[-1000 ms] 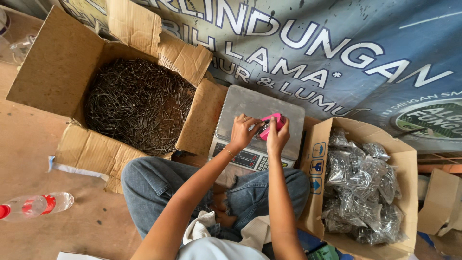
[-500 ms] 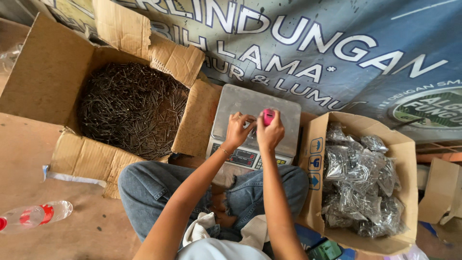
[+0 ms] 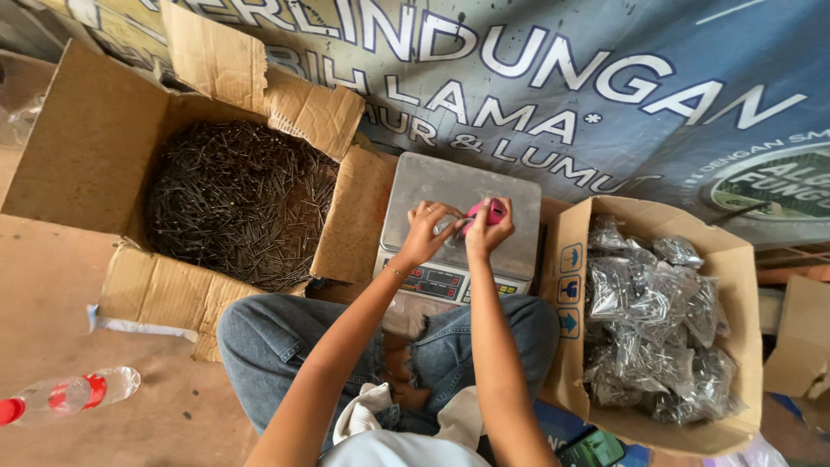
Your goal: The person takes nails from a box, places them into plastic bags, weighs the bags on a digital scale, and staples the bags shut.
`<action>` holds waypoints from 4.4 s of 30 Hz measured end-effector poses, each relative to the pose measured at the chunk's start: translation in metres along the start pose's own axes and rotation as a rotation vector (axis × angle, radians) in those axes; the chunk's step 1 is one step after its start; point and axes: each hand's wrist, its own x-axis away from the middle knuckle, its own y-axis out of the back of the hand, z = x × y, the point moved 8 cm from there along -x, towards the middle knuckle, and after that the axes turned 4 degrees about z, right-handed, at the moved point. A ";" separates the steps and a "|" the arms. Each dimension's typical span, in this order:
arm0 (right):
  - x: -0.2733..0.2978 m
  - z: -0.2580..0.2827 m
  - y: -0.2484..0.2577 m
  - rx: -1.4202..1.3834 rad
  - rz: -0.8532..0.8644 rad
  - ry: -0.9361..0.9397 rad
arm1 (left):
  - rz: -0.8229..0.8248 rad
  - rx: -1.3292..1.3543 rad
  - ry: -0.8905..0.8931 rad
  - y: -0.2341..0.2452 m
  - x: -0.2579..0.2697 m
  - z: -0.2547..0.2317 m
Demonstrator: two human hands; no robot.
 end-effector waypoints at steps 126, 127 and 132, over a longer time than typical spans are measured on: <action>-0.009 -0.006 0.029 0.051 0.765 0.103 | -0.112 0.153 0.325 -0.027 -0.009 0.063; -0.014 -0.006 0.029 0.053 0.763 0.108 | -0.112 0.156 0.320 -0.029 -0.009 0.065; -0.022 -0.047 0.016 -0.112 0.830 -0.036 | -0.125 0.518 0.493 -0.057 -0.001 0.111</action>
